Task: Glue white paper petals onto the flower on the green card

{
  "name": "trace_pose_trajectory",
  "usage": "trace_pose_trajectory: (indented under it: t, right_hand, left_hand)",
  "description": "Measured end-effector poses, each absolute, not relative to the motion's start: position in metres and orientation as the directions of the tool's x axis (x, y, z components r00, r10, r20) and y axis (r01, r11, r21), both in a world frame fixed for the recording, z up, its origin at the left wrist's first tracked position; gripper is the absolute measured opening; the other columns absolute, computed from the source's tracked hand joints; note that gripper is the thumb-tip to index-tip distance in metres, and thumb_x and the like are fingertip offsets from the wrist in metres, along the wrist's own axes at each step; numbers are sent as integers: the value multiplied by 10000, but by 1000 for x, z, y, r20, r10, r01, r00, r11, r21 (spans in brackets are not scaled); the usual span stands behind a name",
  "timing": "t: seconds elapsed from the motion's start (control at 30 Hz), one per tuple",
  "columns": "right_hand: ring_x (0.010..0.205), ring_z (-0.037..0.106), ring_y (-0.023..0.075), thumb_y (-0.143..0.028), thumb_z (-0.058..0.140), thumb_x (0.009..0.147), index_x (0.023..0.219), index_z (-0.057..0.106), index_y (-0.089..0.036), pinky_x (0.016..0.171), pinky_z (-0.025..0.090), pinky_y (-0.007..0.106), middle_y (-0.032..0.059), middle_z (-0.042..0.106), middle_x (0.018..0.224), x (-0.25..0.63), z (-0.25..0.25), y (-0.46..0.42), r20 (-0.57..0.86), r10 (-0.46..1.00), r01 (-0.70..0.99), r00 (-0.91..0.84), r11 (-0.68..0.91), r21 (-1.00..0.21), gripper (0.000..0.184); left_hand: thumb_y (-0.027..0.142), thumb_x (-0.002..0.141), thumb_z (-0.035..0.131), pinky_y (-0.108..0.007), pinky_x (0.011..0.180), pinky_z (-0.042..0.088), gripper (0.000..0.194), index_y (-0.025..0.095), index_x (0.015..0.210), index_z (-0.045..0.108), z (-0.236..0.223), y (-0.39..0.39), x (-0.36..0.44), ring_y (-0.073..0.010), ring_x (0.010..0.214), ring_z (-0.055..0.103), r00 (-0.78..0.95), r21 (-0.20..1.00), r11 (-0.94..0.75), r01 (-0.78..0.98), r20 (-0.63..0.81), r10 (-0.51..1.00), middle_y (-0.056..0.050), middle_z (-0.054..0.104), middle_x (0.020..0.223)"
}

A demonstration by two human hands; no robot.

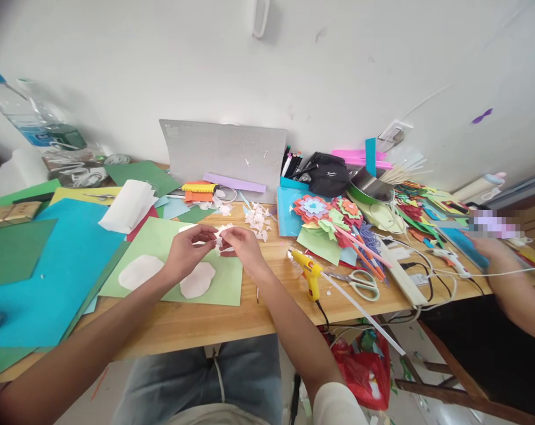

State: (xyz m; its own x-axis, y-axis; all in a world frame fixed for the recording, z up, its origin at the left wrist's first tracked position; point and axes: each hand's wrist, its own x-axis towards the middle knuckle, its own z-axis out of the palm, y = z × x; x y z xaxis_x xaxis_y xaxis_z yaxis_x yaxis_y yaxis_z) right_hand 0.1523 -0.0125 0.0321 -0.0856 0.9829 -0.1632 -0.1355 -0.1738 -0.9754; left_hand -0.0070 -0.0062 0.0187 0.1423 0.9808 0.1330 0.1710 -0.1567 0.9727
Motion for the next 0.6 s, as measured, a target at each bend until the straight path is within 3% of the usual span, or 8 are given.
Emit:
trace_pose_trajectory:
  t: [0.3,0.5,0.6]
  right_hand:
    - [665,623,135,-427,769,642,741,700,-165,649,581,298,15,644,675,151,23,-11,-202,973,-69,-112,-211,-975,289]
    - [642,612,122,-466,774,646,749,702,-167,664,574,297,5,645,669,153,24,-11,-147,981,-65,-123,-156,-986,325]
    - [633,608,122,-477,769,648,726,697,-168,659,569,296,5,642,658,152,25,-11,-124,986,-37,-108,-129,-991,327]
  left_hand:
    - [301,741,653,-326,761,533,195,198,905,682,22,-8,-6,-195,845,642,141,972,-171,161,148,979,-47,697,907]
    - [360,761,681,-390,819,560,296,164,983,676,20,-4,-6,-198,840,661,187,993,31,-116,-8,982,-57,690,902]
    - [376,718,741,-403,816,566,345,153,972,674,18,-3,-6,-208,845,663,202,988,43,-149,-12,979,-63,698,880]
